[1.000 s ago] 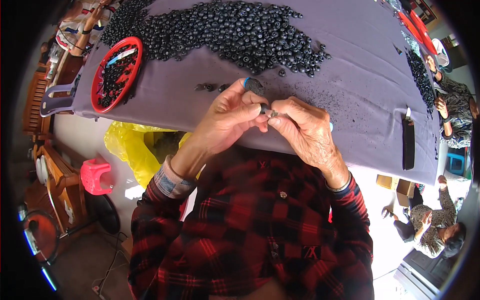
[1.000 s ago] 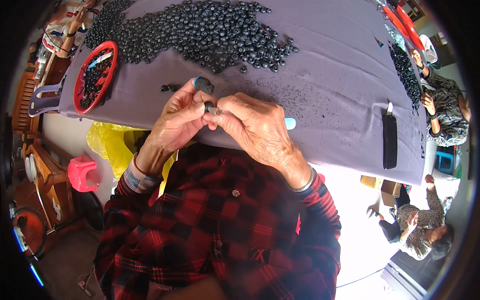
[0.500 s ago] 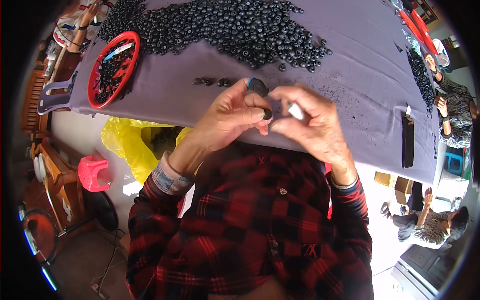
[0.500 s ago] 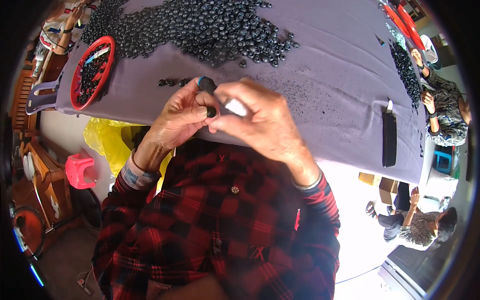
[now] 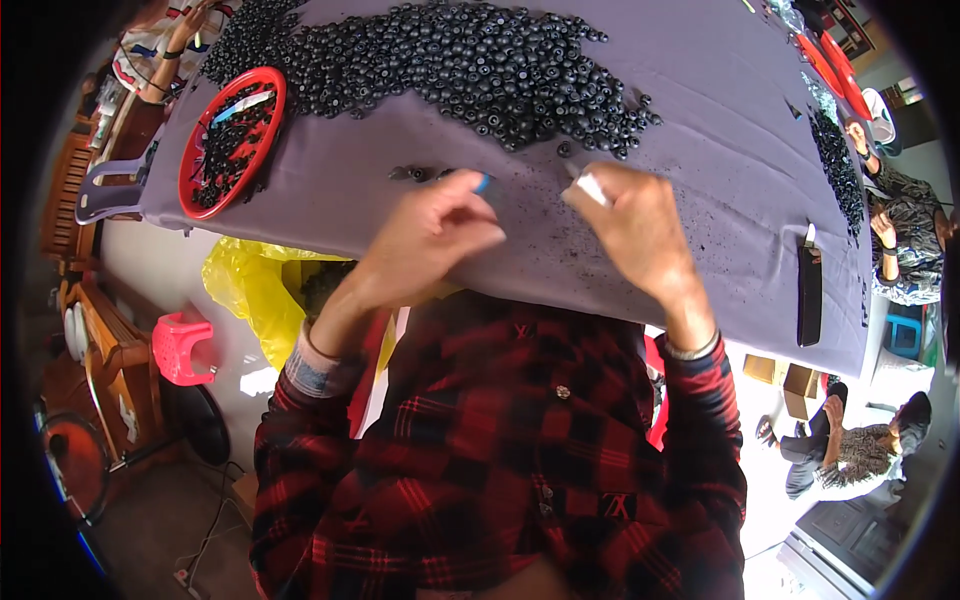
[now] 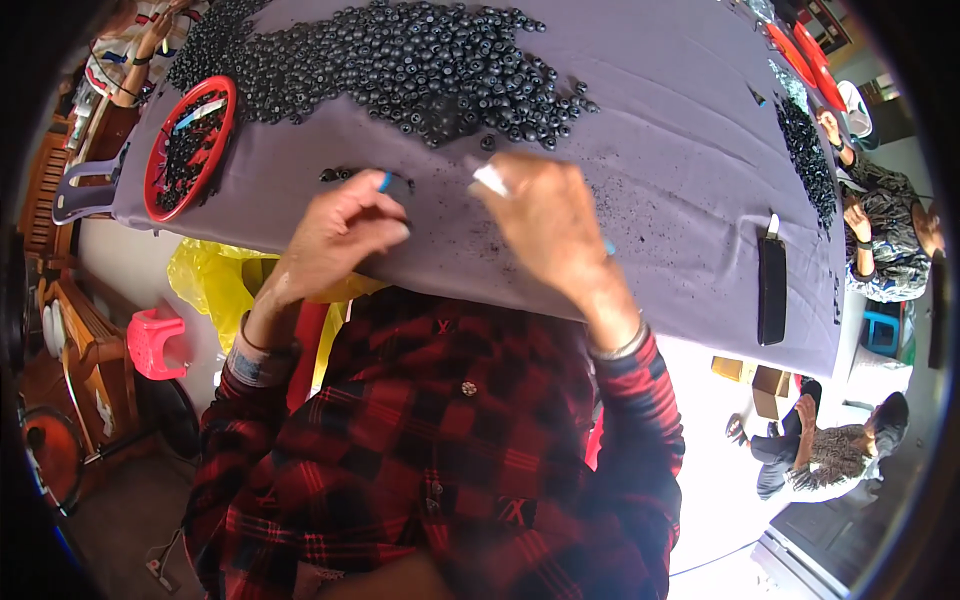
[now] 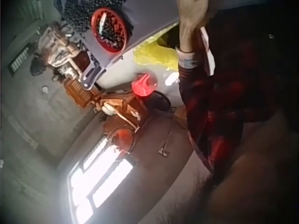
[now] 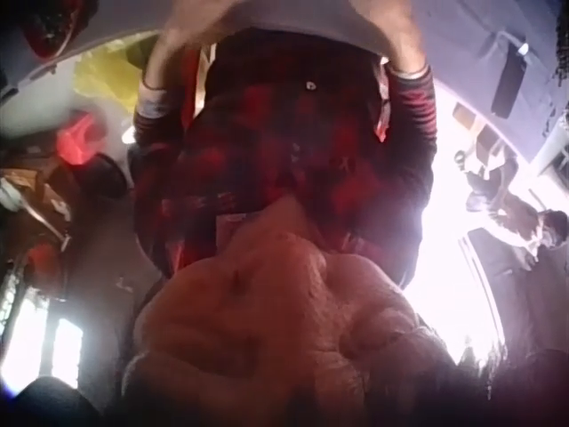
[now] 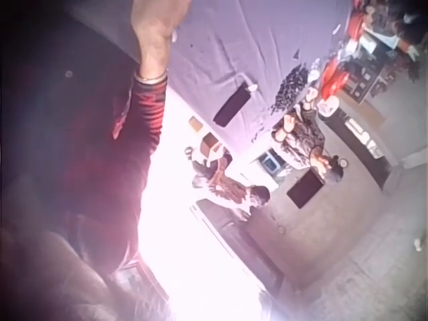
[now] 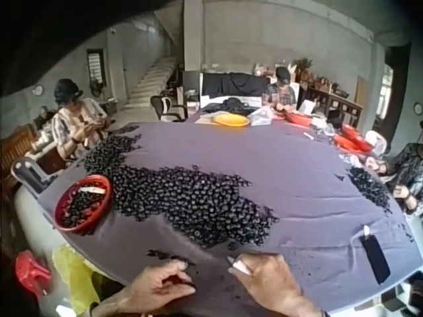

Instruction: The person trims small black objects with a utility knife.

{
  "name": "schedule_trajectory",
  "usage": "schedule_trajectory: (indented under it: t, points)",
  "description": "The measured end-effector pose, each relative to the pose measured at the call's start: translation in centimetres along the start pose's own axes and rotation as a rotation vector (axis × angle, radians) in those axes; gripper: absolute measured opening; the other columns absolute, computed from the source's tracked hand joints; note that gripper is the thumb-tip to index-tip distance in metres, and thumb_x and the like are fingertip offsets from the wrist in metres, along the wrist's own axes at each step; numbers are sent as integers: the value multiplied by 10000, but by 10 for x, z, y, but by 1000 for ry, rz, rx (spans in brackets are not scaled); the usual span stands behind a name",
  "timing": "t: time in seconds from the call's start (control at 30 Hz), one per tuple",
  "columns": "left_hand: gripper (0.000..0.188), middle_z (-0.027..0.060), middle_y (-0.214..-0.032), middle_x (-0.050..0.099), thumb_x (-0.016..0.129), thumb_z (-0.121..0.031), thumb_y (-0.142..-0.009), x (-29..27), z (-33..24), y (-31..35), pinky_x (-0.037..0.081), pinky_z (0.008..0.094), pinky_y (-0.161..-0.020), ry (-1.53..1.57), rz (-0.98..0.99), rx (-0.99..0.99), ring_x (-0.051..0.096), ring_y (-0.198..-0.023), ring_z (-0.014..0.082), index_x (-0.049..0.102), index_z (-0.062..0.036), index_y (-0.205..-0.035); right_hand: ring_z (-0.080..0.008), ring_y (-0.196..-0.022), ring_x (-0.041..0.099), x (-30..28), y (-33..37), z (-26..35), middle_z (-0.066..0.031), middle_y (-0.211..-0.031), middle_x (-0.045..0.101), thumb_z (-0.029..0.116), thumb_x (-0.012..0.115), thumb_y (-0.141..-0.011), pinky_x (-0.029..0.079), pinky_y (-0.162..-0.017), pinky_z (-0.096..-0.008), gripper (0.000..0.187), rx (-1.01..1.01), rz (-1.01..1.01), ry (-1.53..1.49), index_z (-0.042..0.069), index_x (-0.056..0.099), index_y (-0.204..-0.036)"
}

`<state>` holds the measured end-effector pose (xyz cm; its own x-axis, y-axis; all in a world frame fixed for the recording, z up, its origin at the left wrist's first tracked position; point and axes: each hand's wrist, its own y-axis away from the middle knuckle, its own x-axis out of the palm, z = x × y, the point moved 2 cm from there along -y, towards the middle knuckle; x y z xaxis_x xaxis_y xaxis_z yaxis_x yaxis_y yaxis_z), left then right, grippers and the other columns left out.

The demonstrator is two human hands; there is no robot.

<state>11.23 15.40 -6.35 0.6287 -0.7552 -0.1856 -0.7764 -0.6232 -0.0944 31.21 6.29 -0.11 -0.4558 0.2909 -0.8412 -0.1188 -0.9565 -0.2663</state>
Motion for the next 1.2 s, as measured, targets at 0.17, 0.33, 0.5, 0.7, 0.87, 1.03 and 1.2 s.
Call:
schedule_trajectory:
  t: [0.17, 0.33, 0.5, 0.7, 0.87, 1.03, 1.2]
  points:
    - [224, 138, -850, 640, 688, -76, -794, -47, 16, -6, 500, 326, -643, -503, -493, 229, 651, -725, 261, 610, 7, -987, -372, -692, 595, 5, -29, -29, -181, -753, 607, 164, 694, -803, 455, -609, -403, 194, 20, -55, 138, -2, 601, -832]
    - [277, 152, -928, 608, 718, -120, -781, -62, 40, -11, 492, 379, -741, -658, -549, 137, 615, -849, 320, 618, 9, -1006, -360, -773, 615, 22, -43, -37, -127, -835, 633, 170, 701, -792, 481, -659, -416, 205, -2, -15, 179, 45, 618, -930]
    - [341, 159, -1037, 570, 726, -206, -787, -42, 22, -14, 464, 406, -822, -756, -551, 281, 551, -954, 341, 615, 3, -1033, -358, -781, 613, 29, -41, -42, -131, -825, 618, 164, 696, -791, 480, -659, -416, 203, -63, 26, 231, 39, 620, -932]
    - [356, 72, -1065, 564, 758, -229, -723, 6, 22, -28, 427, 403, -845, -773, -393, 459, 542, -945, 293, 625, -64, -1010, -297, -693, 598, 13, -28, -25, -125, -770, 594, 125, 670, -790, 461, -623, -376, 150, -3, 29, 60, 13, 620, -876]
    - [243, 69, -991, 577, 712, -120, -754, 2, 34, -33, 427, 404, -841, -848, -417, 510, 548, -923, 296, 611, -60, -966, -136, -629, 533, 7, -10, -20, -59, -732, 577, 71, 683, -779, 431, -584, -281, 117, 69, 8, -148, 18, 640, -875]
    - [222, 67, -900, 547, 692, -94, -752, -26, 45, -26, 421, 407, -795, -974, -563, 410, 537, -862, 288, 600, -73, -952, -74, -658, 506, 5, 2, -12, -2, -756, 573, 31, 681, -772, 413, -591, -237, 110, 66, -18, -322, 18, 650, -877]
    - [288, 91, -932, 557, 719, -126, -756, -33, 37, -23, 410, 419, -785, -863, -640, 385, 524, -868, 313, 591, -55, -1004, -75, -694, 524, 7, 4, -4, 2, -797, 586, -18, 680, -737, 424, -620, -224, 166, -9, -40, -448, 28, 654, -895]
